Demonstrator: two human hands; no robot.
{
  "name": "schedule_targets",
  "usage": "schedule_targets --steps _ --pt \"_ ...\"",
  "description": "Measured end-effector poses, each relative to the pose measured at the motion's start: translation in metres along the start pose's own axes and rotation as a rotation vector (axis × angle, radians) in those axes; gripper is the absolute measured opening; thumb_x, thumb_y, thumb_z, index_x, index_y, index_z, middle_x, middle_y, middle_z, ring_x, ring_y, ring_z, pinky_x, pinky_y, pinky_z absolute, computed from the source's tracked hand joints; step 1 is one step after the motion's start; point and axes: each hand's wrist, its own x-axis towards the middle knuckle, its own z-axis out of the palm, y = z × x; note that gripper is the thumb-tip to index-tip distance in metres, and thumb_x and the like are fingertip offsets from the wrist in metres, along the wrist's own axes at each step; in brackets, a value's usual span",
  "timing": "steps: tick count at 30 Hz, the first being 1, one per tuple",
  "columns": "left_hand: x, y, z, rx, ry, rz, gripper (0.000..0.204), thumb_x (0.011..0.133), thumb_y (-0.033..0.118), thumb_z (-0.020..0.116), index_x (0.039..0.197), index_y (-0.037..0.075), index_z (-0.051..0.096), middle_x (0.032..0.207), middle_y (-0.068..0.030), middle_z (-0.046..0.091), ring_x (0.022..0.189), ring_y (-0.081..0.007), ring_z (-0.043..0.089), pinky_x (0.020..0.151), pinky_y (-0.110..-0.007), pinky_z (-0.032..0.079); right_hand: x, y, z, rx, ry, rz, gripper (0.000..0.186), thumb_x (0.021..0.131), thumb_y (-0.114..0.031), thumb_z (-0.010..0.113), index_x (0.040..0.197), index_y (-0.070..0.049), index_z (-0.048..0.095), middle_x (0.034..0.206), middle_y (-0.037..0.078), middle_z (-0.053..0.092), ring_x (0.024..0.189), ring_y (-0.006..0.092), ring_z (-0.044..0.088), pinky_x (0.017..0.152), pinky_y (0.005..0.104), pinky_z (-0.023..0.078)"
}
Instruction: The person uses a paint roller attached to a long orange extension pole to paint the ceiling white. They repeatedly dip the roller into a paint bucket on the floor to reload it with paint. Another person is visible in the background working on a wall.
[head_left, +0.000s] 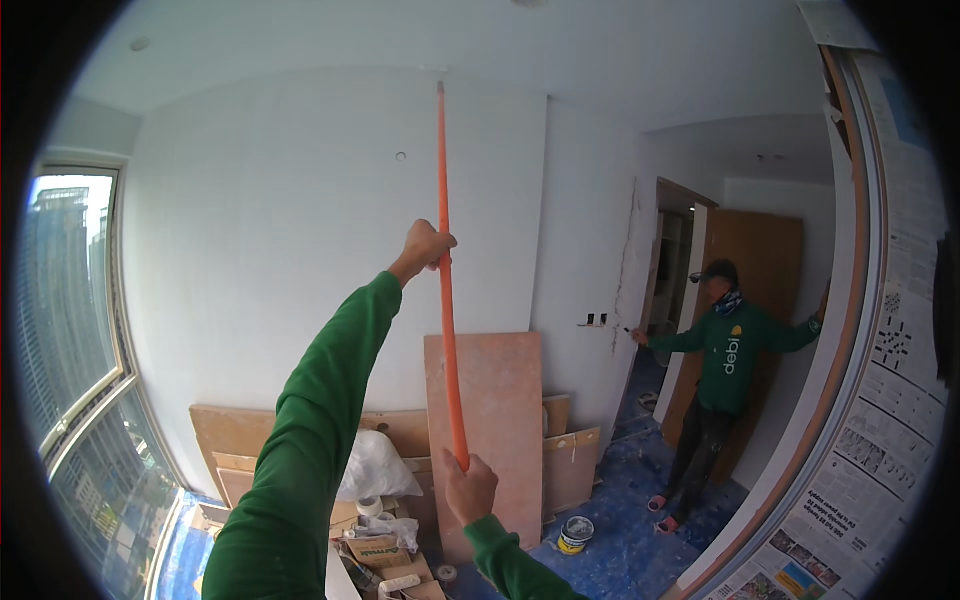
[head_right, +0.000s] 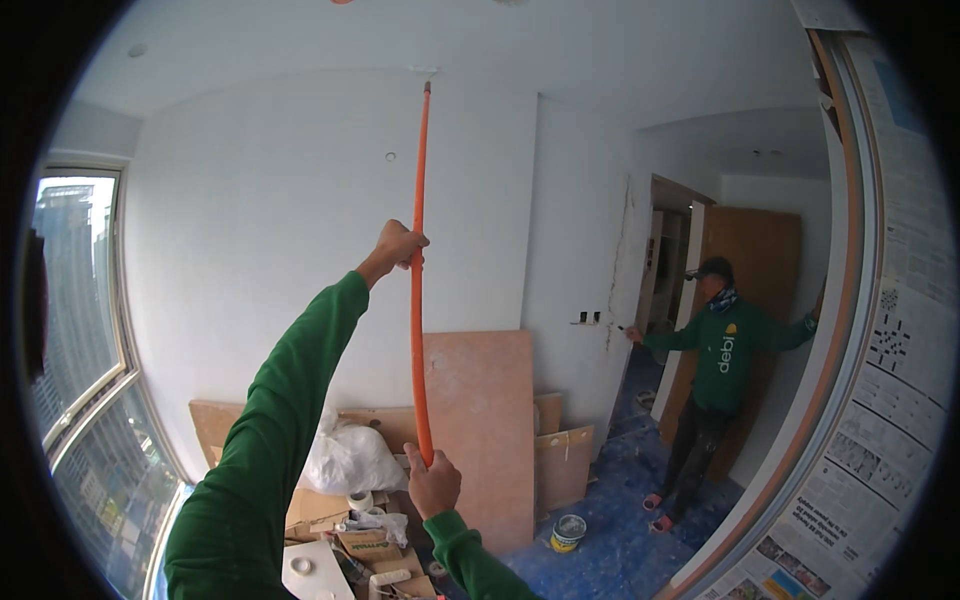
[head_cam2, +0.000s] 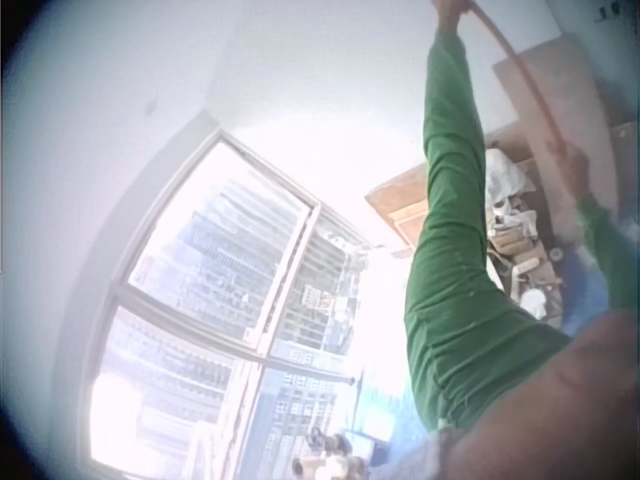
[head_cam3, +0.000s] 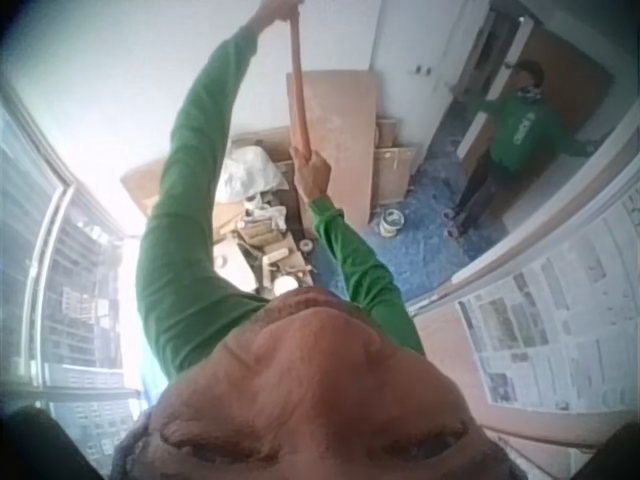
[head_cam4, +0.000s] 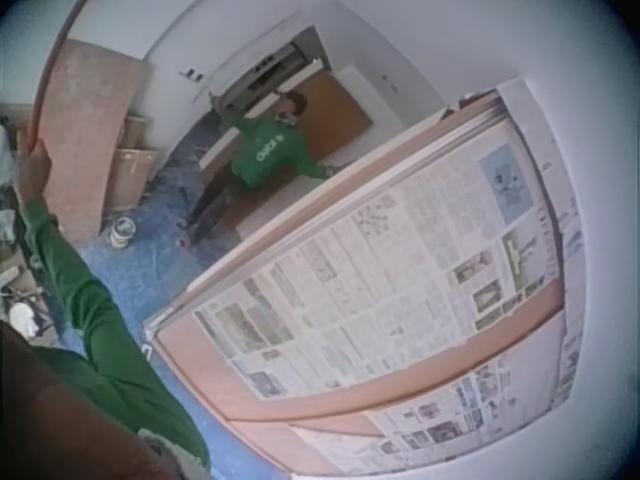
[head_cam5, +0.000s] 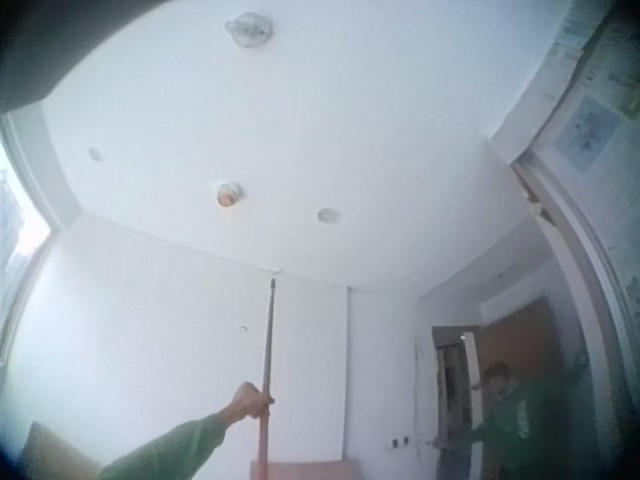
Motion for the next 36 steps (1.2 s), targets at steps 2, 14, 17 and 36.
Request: schedule_targets --steps 2,14,17,36 --pt "-0.013 0.006 0.005 0.016 -0.002 -0.003 0.024 0.072 0.013 0.069 0.067 -0.009 0.063 0.061 -0.0165 0.064 0.047 -0.0213 0.062 0.041 -0.032 0.051 -0.012 0.003 -0.009 0.043 0.001 -0.001 0.048 0.087 -0.048 0.066 0.075 -0.001 0.063 0.064 0.018 0.063 0.065 0.0387 0.065 0.062 0.0456 0.049" --pt "-0.177 0.057 0.020 0.084 -0.065 0.044 0.027 0.074 0.016 0.067 0.064 -0.009 0.063 0.060 -0.0164 0.063 0.047 -0.0205 0.062 0.044 -0.032 0.051 -0.141 0.071 -0.069 0.067 -0.026 0.130 0.049 0.084 -0.047 0.069 0.073 0.000 0.061 0.059 0.017 0.058 0.057 0.0337 0.060 0.057 0.0410 0.047" --pt "-0.219 0.074 0.021 0.107 -0.055 0.063 0.027 0.074 0.017 0.067 0.064 -0.008 0.062 0.058 -0.0151 0.062 0.047 -0.0202 0.060 0.045 -0.033 0.049 -0.184 0.096 -0.081 -0.007 0.019 0.003 0.048 0.089 -0.048 0.063 0.081 0.000 0.062 0.064 0.019 0.059 0.059 0.0368 0.059 0.057 0.0431 0.046" --pt "-0.483 0.193 0.039 0.235 0.014 0.180 0.032 0.077 0.026 0.069 0.073 -0.005 0.061 0.062 -0.0159 0.062 0.059 -0.0283 0.064 0.058 -0.039 0.050 -0.389 0.117 -0.235 0.174 0.127 -0.108 0.036 0.092 -0.038 0.062 0.106 -0.006 0.068 0.069 0.013 0.064 0.058 0.0286 0.060 0.055 0.0407 0.047"
